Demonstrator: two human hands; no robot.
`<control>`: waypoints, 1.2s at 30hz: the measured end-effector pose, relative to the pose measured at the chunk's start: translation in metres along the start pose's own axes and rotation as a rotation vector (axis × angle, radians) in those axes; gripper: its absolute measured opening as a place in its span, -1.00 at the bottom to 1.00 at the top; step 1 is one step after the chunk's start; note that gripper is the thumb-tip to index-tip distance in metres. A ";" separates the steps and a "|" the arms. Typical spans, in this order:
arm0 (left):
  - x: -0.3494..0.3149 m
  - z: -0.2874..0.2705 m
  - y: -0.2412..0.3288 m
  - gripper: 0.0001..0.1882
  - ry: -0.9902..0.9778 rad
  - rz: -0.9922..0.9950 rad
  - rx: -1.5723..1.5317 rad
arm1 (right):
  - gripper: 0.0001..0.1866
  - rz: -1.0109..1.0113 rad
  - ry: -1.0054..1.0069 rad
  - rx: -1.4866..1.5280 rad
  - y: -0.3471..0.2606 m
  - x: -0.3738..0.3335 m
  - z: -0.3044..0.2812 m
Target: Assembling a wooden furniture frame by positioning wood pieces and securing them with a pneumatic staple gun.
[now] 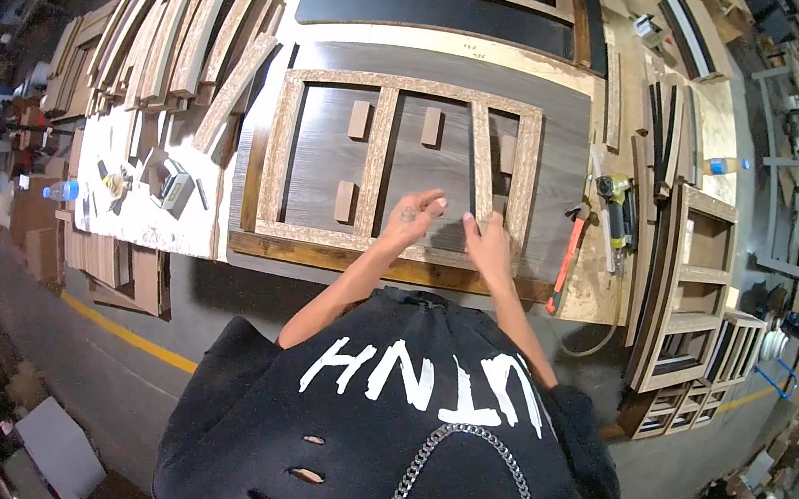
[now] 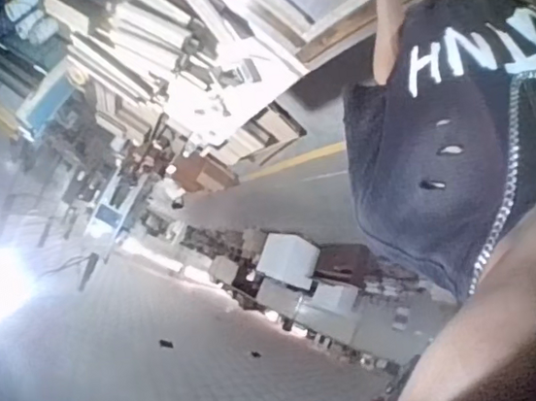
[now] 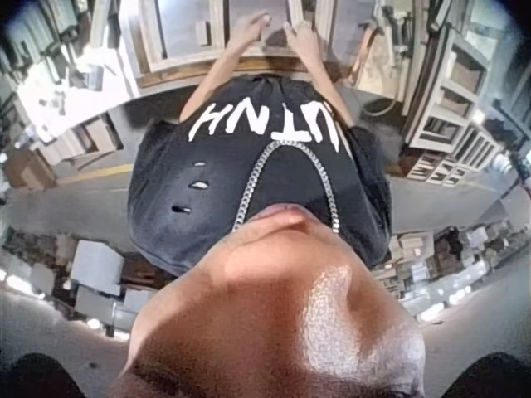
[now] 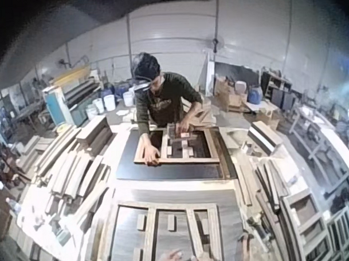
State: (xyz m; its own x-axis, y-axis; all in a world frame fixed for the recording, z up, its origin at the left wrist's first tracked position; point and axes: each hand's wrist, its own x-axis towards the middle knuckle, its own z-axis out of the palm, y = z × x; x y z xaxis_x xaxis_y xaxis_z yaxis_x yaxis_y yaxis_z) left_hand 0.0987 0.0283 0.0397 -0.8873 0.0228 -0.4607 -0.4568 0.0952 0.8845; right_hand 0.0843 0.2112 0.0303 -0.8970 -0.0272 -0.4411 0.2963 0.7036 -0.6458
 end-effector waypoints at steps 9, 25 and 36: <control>-0.062 -0.081 -0.076 -0.60 0.350 -0.028 0.092 | -0.48 -0.222 0.071 -0.418 -0.023 0.025 0.036; -0.075 -0.060 -0.062 -0.60 -0.004 0.442 0.755 | -0.44 -0.130 0.151 -0.389 -0.044 0.039 0.065; -0.059 -0.041 -0.079 -0.42 -0.291 0.482 0.969 | -0.43 -0.187 0.282 -0.283 -0.038 0.036 0.077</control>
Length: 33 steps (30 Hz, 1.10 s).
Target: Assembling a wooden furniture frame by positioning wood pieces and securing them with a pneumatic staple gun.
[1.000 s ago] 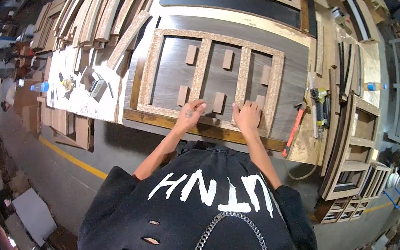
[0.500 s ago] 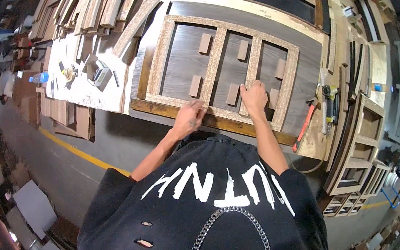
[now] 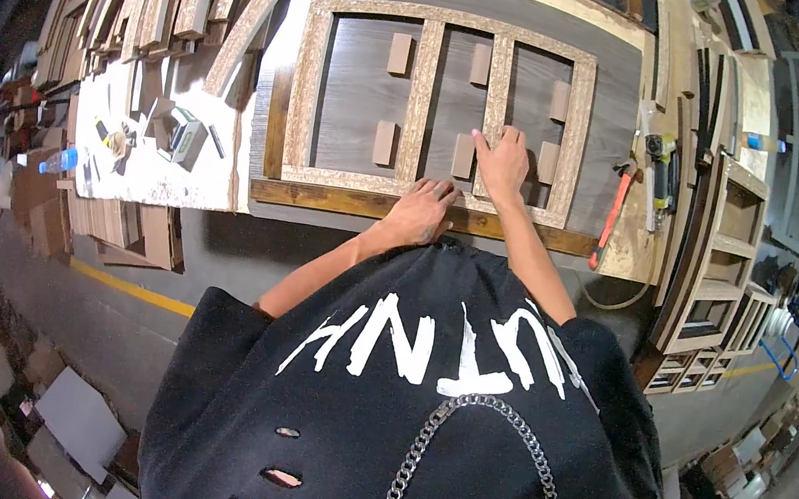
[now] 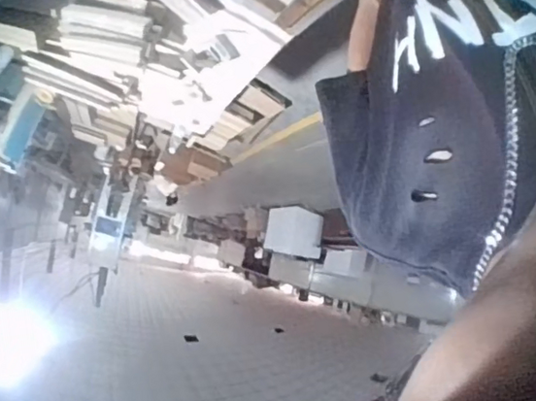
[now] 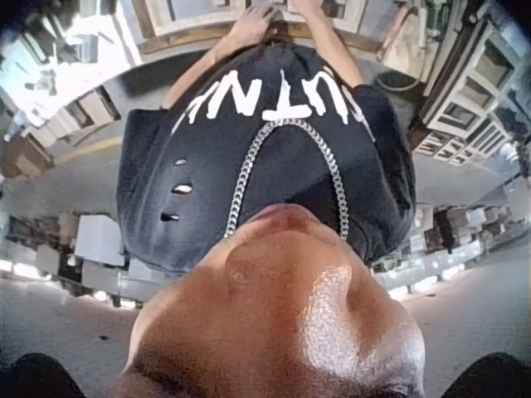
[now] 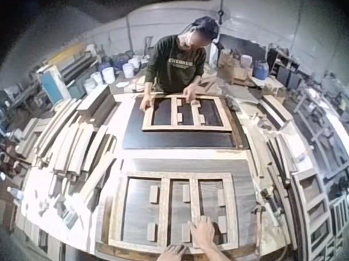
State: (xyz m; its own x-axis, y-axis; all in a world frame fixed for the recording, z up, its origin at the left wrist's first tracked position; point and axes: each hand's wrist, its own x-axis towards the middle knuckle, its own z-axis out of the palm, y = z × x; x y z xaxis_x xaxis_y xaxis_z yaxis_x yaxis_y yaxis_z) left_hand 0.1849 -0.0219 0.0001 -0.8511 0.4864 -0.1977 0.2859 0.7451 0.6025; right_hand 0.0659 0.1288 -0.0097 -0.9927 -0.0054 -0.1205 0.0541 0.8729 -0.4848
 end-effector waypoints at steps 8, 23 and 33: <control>0.003 -0.013 0.001 -0.35 -0.066 -0.031 -0.093 | -0.45 -0.018 0.067 0.041 0.001 -0.006 0.014; 0.005 -0.017 0.003 -0.26 -0.078 -0.063 -0.128 | -0.49 -0.091 0.206 0.153 0.008 -0.010 0.026; 0.006 -0.017 0.000 -0.30 -0.062 -0.054 -0.147 | -0.50 -0.108 0.174 0.083 0.009 -0.010 0.029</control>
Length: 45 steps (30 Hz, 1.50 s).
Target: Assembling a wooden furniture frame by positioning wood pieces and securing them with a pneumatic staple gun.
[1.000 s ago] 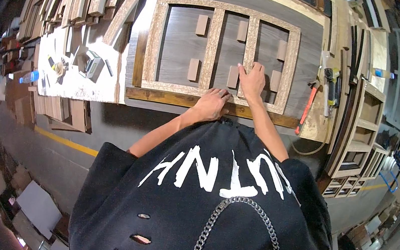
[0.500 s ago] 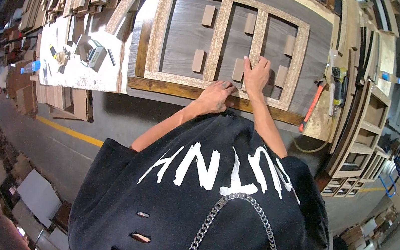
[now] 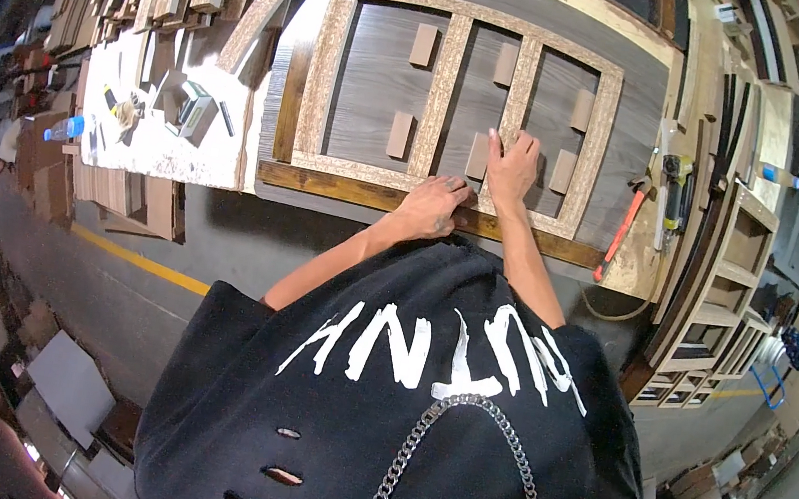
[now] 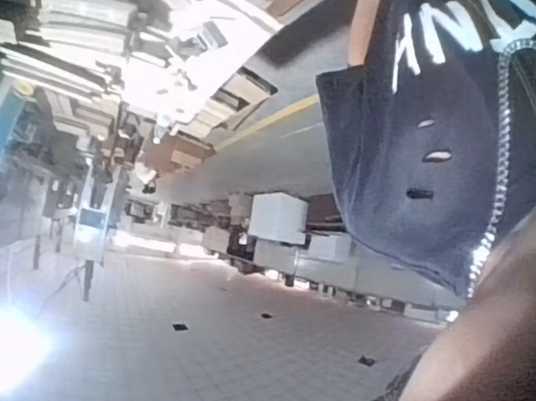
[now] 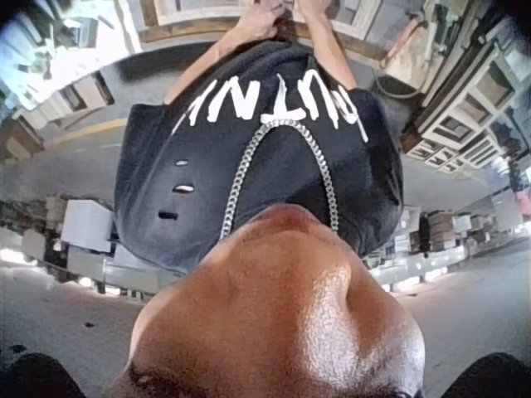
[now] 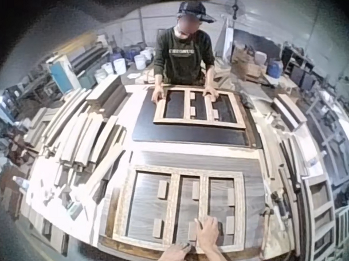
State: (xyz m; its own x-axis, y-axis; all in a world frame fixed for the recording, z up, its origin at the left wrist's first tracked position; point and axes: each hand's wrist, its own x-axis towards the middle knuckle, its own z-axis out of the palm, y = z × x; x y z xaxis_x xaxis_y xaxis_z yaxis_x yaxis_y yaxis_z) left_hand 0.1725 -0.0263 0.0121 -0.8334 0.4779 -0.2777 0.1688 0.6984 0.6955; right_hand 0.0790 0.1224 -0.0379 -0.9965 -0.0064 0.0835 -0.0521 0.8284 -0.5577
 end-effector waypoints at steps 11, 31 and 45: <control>-0.006 0.004 -0.014 -0.59 0.321 -0.144 -0.056 | -0.39 0.126 -0.395 -0.177 -0.008 0.062 -0.020; -0.004 -0.008 -0.025 -0.66 0.199 -0.081 0.093 | -0.25 0.131 -0.625 -0.215 -0.008 0.131 -0.018; -0.045 -0.067 -0.068 -0.75 0.537 -0.435 -0.276 | -0.31 -0.007 -0.495 -0.167 0.000 0.173 -0.002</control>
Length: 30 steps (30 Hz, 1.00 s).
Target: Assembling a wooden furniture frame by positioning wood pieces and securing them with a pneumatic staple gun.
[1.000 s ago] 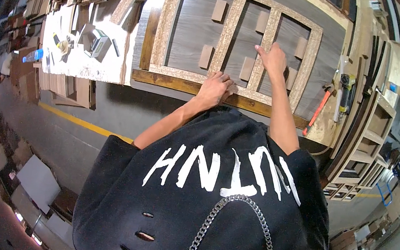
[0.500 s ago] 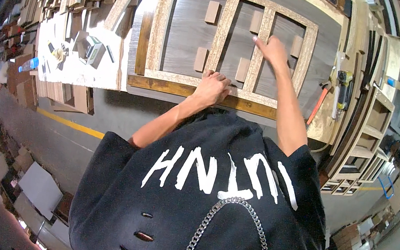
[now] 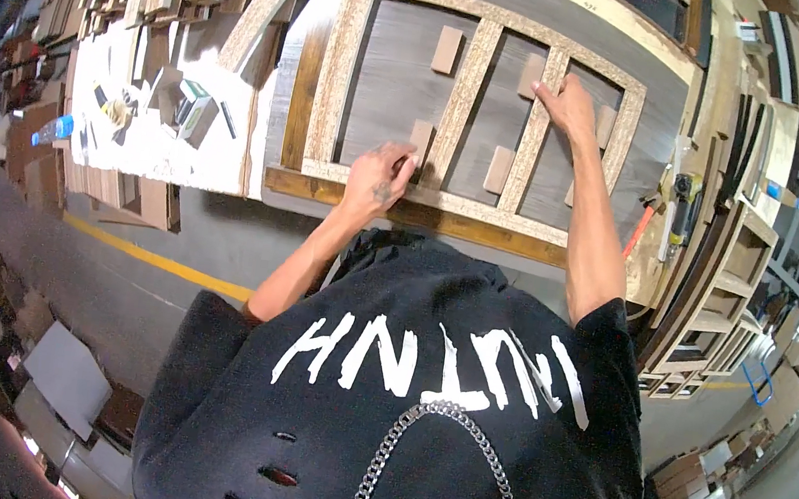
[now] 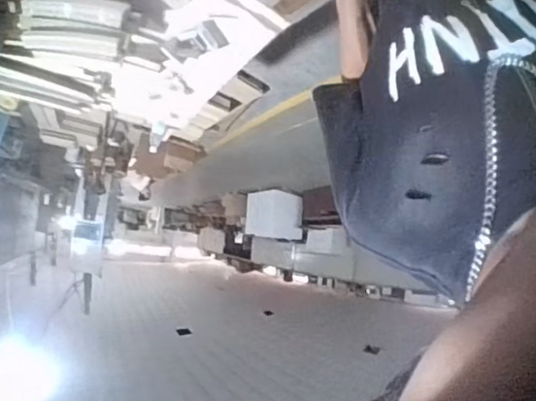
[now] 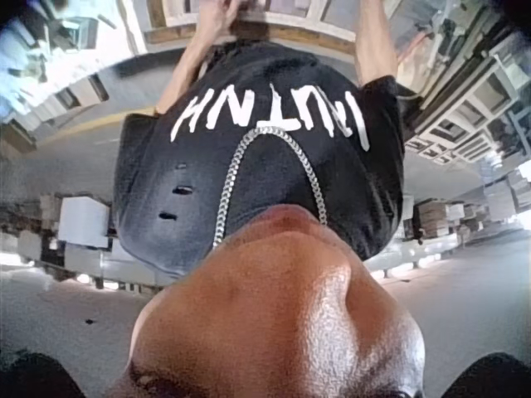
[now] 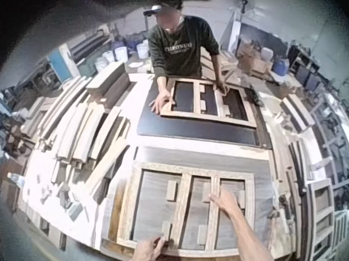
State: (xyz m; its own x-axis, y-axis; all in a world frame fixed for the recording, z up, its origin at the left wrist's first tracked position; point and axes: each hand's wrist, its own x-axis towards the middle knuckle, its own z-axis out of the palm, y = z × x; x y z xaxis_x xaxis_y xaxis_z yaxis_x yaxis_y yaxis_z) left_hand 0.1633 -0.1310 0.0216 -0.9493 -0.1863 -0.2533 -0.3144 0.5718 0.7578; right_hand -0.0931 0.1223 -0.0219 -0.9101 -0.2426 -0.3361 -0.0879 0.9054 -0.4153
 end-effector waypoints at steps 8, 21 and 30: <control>0.096 0.010 0.019 -0.74 0.078 0.220 -0.034 | -0.27 0.088 0.050 -0.003 -0.006 0.009 0.004; 0.151 0.056 0.002 0.16 0.255 0.187 0.375 | -0.50 0.048 0.260 0.109 -0.099 -0.017 0.016; 0.129 0.069 -0.005 -0.02 0.307 0.189 0.366 | -0.55 0.003 -0.121 0.077 -0.135 -0.001 0.046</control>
State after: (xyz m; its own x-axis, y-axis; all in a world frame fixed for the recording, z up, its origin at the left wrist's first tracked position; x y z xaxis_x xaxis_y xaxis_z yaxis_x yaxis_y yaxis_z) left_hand 0.0427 -0.1031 -0.0561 -0.9639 -0.2476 0.0977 -0.1678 0.8501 0.4992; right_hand -0.0618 -0.0163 -0.0046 -0.8544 -0.2843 -0.4350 -0.0495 0.8778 -0.4765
